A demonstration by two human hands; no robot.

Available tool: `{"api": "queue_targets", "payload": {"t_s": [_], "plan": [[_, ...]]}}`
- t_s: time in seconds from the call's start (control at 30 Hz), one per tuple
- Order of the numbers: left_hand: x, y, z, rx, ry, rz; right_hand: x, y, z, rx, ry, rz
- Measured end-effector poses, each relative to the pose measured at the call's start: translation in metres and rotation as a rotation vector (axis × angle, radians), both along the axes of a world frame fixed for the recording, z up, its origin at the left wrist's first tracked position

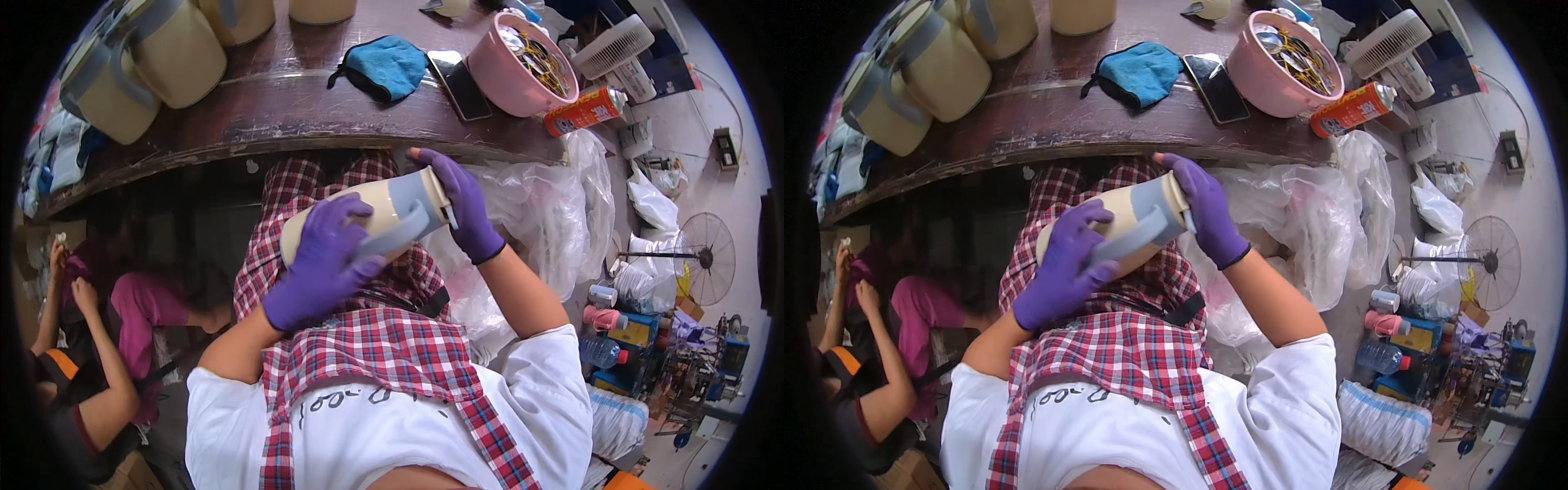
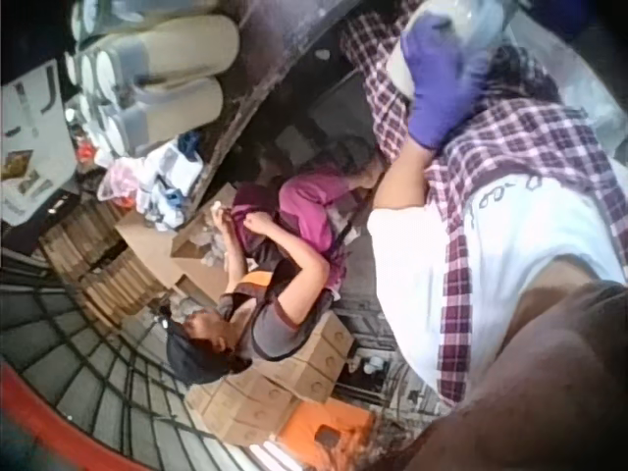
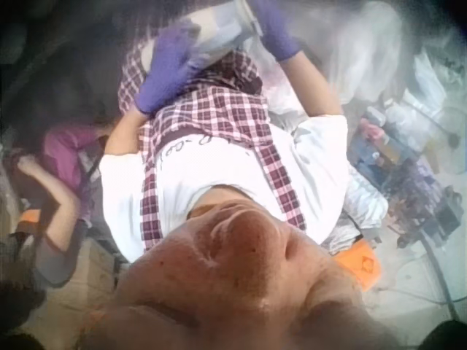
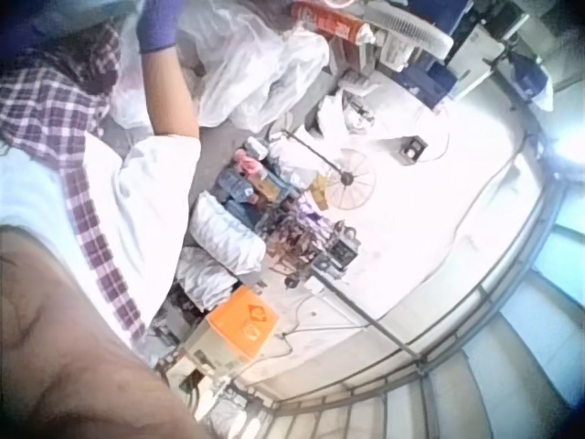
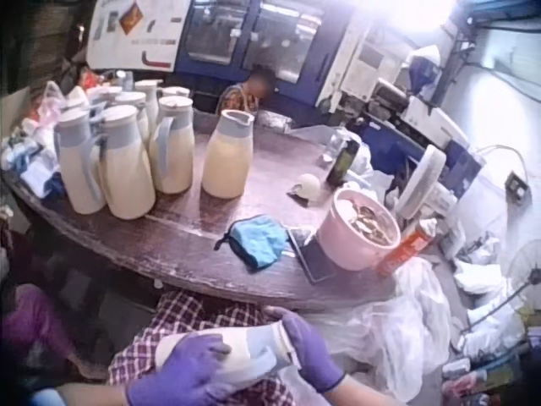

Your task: The person assembles beige pitchers by attaching grey handles and lids. They pick up each component, fit the handle onto the pitcher body, and secure the lid on top. The finished pitchers are placed on a wooden table alongside others.

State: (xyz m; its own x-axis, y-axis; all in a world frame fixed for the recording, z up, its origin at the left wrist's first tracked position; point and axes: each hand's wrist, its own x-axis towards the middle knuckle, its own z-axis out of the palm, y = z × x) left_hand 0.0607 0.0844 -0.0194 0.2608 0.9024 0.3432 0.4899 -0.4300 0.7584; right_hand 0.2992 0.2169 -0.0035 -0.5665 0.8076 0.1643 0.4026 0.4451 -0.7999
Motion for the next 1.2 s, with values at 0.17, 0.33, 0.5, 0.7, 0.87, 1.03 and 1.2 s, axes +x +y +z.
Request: {"api": "queue_targets", "payload": {"t_s": [0.17,0.33,0.5,0.7,0.87,1.03,1.2], "plan": [[-0.049,0.006,0.005,-0.338,-0.458,-0.191,-0.024,-0.016,0.030,0.280,0.217,0.187],[0.009,-0.018,0.011,0.019,-0.020,0.029,-0.020,0.006,0.005,-0.136,0.318,0.028],[-0.003,-0.014,0.028,-0.027,-0.119,-0.024,-0.014,0.018,0.024,0.023,0.225,0.066],[-0.028,0.006,0.074,0.133,-0.459,0.353,0.059,0.212,0.080,0.794,0.123,-0.425],[-0.051,0.073,0.049,0.398,-0.253,0.478,0.061,0.288,0.111,0.571,-0.787,-0.743],[-0.051,0.107,0.020,0.445,-0.324,0.527,0.053,0.280,0.117,0.450,-0.912,-0.694],[-0.047,0.125,0.023,0.424,-0.265,0.522,0.081,0.292,0.099,0.418,-0.641,-0.630]]}}
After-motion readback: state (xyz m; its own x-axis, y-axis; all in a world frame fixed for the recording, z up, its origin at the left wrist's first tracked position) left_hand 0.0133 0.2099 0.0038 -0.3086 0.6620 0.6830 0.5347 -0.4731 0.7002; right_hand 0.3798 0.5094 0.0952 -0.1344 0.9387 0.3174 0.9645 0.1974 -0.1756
